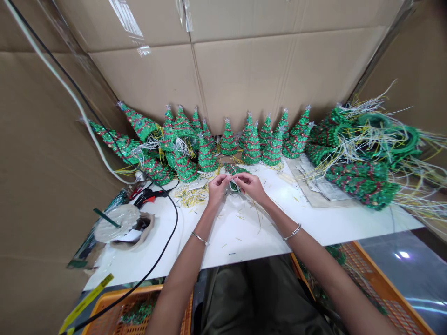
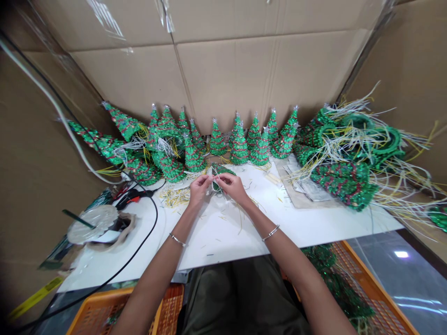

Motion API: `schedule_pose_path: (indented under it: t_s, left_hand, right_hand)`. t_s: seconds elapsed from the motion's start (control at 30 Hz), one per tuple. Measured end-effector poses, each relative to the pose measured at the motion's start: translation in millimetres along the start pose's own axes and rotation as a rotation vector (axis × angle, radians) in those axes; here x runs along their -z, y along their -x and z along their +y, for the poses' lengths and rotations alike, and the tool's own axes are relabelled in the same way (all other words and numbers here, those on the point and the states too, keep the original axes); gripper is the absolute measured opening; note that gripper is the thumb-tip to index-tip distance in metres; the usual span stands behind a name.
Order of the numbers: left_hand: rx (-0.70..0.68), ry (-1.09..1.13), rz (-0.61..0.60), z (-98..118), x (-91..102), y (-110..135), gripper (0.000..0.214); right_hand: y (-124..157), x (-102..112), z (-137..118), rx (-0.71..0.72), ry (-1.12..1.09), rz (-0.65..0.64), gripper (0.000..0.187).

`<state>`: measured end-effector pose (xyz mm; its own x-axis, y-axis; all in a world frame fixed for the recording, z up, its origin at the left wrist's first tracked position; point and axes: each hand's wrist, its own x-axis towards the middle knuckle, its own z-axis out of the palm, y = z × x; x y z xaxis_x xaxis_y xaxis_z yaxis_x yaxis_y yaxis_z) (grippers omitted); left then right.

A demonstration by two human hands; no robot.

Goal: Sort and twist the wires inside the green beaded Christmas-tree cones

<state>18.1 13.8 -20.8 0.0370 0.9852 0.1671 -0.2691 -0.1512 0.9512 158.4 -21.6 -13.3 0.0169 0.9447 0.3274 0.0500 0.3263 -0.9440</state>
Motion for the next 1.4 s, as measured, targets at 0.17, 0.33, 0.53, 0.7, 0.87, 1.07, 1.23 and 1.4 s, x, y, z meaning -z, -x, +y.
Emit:
schedule_pose_path:
  t_s: [0.17, 0.33, 0.53, 0.7, 0.87, 1.07, 1.23, 1.4]
  left_hand:
    - [0.003, -0.02, -0.016, 4.2, 0.1, 1.3, 0.028]
    - [0.066, 0.033, 0.0, 6.6, -2.5, 2.4, 0.035]
    - [0.114, 0.09, -0.003, 5.3, -2.3, 2.7, 0.038]
    - [0.091, 0.089, 0.005, -2.6, 1.0, 0.6, 0.036]
    - [0.038, 0.07, 0.029, 0.4, 0.2, 1.4, 0.033]
    - [0.047, 0.069, -0.084, 6.4, -0.5, 4.1, 0.031]
    - [0.056, 0.042, -0.103, 0.3, 2.3, 1.0, 0.033]
    - [0.041, -0.006, -0.125, -5.5, 5.4, -2.0, 0.032]
  right_hand:
    - [-0.4, 0.1, 1.2, -0.014, 0.005, -0.005, 0.032]
    - [-1.9, 1.0, 4.8, -0.037, 0.009, -0.028, 0.035]
    - [-2.7, 1.2, 4.5, -0.058, -0.017, -0.049, 0.041]
    - [-2.8, 3.2, -1.2, -0.049, -0.056, -0.043, 0.046]
    - [-4.4, 7.4, -0.4, -0.11, -0.069, 0.026, 0.048]
    - [-4.2, 7.9, 2.3, -0.08, 0.051, -0.086, 0.042]
    - [-6.2, 8.8, 4.0, -0.063, 0.03, -0.127, 0.042]
    - [-6.8, 8.1, 2.3, -0.053, -0.004, -0.157, 0.043]
